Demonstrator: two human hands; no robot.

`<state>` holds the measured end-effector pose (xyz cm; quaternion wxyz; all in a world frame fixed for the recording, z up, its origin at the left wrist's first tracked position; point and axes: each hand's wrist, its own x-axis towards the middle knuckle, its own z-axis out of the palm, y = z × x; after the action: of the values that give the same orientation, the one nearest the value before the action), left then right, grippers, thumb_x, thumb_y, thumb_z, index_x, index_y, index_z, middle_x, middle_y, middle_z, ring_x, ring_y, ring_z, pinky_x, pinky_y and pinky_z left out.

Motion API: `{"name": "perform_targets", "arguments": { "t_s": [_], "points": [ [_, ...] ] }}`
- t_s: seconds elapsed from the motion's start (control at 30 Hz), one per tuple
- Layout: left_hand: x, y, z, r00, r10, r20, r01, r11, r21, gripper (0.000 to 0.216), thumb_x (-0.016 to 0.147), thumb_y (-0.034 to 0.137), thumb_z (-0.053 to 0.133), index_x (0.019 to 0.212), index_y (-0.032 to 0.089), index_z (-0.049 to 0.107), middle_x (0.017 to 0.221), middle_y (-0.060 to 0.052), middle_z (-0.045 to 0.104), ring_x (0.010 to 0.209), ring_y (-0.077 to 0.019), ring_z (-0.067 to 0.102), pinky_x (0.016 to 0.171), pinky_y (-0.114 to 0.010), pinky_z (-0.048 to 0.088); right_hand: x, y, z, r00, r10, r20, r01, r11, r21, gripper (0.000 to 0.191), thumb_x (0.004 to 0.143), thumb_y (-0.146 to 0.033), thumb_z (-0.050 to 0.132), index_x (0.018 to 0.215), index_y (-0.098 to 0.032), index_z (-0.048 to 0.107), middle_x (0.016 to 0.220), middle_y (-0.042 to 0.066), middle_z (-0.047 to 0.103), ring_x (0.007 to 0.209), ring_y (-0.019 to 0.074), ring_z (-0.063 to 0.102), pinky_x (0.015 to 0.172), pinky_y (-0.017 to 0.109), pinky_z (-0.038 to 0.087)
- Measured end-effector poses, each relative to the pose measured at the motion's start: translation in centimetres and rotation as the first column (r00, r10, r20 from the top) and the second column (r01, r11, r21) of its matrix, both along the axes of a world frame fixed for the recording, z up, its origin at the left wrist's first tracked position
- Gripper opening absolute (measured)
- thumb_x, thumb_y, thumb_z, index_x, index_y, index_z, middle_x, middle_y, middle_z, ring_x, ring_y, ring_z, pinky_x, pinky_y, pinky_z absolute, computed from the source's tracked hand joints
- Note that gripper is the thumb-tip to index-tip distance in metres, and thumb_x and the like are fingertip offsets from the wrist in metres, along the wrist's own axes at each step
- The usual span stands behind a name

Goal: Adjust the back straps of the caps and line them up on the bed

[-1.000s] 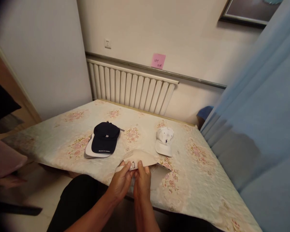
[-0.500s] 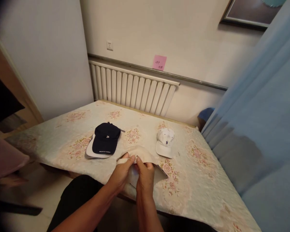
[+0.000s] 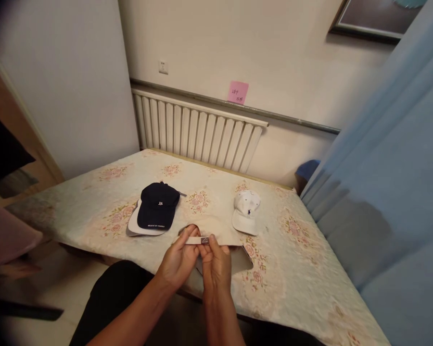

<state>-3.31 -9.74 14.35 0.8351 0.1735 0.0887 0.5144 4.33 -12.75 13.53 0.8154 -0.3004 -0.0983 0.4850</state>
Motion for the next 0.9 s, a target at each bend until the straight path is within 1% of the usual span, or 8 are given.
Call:
{"name": "perform_targets", "arguments": {
  "t_s": [0.07, 0.13, 0.23, 0.33, 0.47, 0.57, 0.67, 0.9],
  "points": [
    [-0.3, 0.1, 0.0, 0.997, -0.050, 0.059, 0.053, 0.998, -0.044, 0.018, 0.090, 0.025, 0.050, 0.097, 0.014, 0.062, 0.105, -0.008, 0.062, 0.103, -0.0162, 0.059, 0.093, -0.028, 0.047, 0.0, -0.1, -0.1, 1.000, -0.021, 0.005, 0.021, 1.000, 0.002, 0.045, 0.062, -0.016, 0.077, 0.101, -0.019, 0.057, 0.089, 0.002, 0.071, 0.089, 0.0175, 0.067, 0.086, 0.034, 0.053],
    [-0.4, 0.2, -0.1, 0.994, -0.058, 0.094, 0.070, 0.989, -0.130, 0.025, 0.092, 0.029, 0.045, 0.102, 0.013, 0.061, 0.113, -0.011, 0.060, 0.110, -0.0184, 0.057, 0.095, -0.030, 0.047, 0.1, -0.1, -0.1, 0.999, -0.043, 0.014, 0.043, 0.999, 0.004, 0.047, 0.061, -0.016, 0.078, 0.102, -0.020, 0.055, 0.090, 0.001, 0.070, 0.090, 0.0168, 0.067, 0.086, 0.034, 0.053],
    [-0.6, 0.4, -0.3, 0.994, -0.025, 0.110, 0.054, 0.960, -0.275, 0.031, 0.094, 0.033, 0.041, 0.109, 0.013, 0.058, 0.120, -0.014, 0.058, 0.113, -0.0206, 0.057, 0.093, -0.033, 0.050, 0.3, -0.3, 0.0, 0.998, -0.067, 0.013, 0.067, 0.998, -0.001, 0.044, 0.061, -0.016, 0.078, 0.098, -0.019, 0.056, 0.090, 0.001, 0.070, 0.089, 0.0169, 0.067, 0.086, 0.035, 0.054],
    [-0.6, 0.6, -0.6, 0.989, -0.018, 0.147, 0.066, 0.941, -0.332, 0.038, 0.093, 0.036, 0.040, 0.117, 0.010, 0.053, 0.122, -0.018, 0.057, 0.114, -0.0241, 0.057, 0.092, -0.038, 0.052, 0.8, -0.6, 0.4, 0.997, -0.081, 0.006, 0.081, 0.997, -0.004, 0.040, 0.062, -0.016, 0.078, 0.095, -0.018, 0.057, 0.089, 0.002, 0.070, 0.088, 0.0171, 0.068, 0.087, 0.037, 0.054],
    [-0.9, 1.2, -0.2, 0.988, 0.026, 0.155, 0.038, 0.916, -0.399, 0.039, 0.094, 0.026, 0.038, 0.126, 0.005, 0.044, 0.119, -0.021, 0.059, 0.112, -0.0257, 0.058, 0.090, -0.041, 0.053, 1.8, -1.0, 1.1, 0.993, -0.113, 0.015, 0.113, 0.994, -0.013, 0.031, 0.064, -0.015, 0.077, 0.089, -0.017, 0.058, 0.086, 0.002, 0.070, 0.086, 0.0160, 0.068, 0.089, 0.037, 0.052],
    [-1.2, 1.8, 0.4, 0.988, 0.050, 0.143, 0.013, 0.913, -0.407, 0.038, 0.093, 0.015, 0.037, 0.129, 0.004, 0.040, 0.117, -0.022, 0.060, 0.108, -0.0251, 0.061, 0.088, -0.040, 0.054, 2.4, -1.2, 1.5, 0.992, -0.130, -0.010, 0.130, 0.991, -0.014, 0.027, 0.066, -0.013, 0.075, 0.087, -0.016, 0.058, 0.084, 0.003, 0.070, 0.085, 0.0154, 0.068, 0.090, 0.036, 0.052],
    [-1.4, 2.3, 1.0, 0.991, 0.050, 0.127, 0.005, 0.917, -0.398, 0.037, 0.092, 0.012, 0.038, 0.128, 0.003, 0.040, 0.114, -0.023, 0.061, 0.105, -0.0253, 0.063, 0.087, -0.040, 0.055, 2.8, -1.2, 1.5, 0.991, -0.131, -0.040, 0.131, 0.991, -0.013, 0.026, 0.067, -0.010, 0.073, 0.088, -0.015, 0.058, 0.083, 0.003, 0.070, 0.086, 0.0151, 0.068, 0.090, 0.035, 0.052],
    [-1.8, 2.3, 0.8, 0.996, 0.041, 0.083, -0.003, 0.910, -0.414, 0.034, 0.090, 0.007, 0.039, 0.123, 0.003, 0.045, 0.112, -0.023, 0.063, 0.104, -0.0268, 0.063, 0.086, -0.042, 0.056, 3.3, -1.1, 0.8, 0.983, -0.158, -0.090, 0.155, 0.987, -0.046, 0.029, 0.067, -0.006, 0.072, 0.089, -0.015, 0.056, 0.084, 0.004, 0.069, 0.084, 0.0143, 0.068, 0.089, 0.034, 0.053]
  ]
}}
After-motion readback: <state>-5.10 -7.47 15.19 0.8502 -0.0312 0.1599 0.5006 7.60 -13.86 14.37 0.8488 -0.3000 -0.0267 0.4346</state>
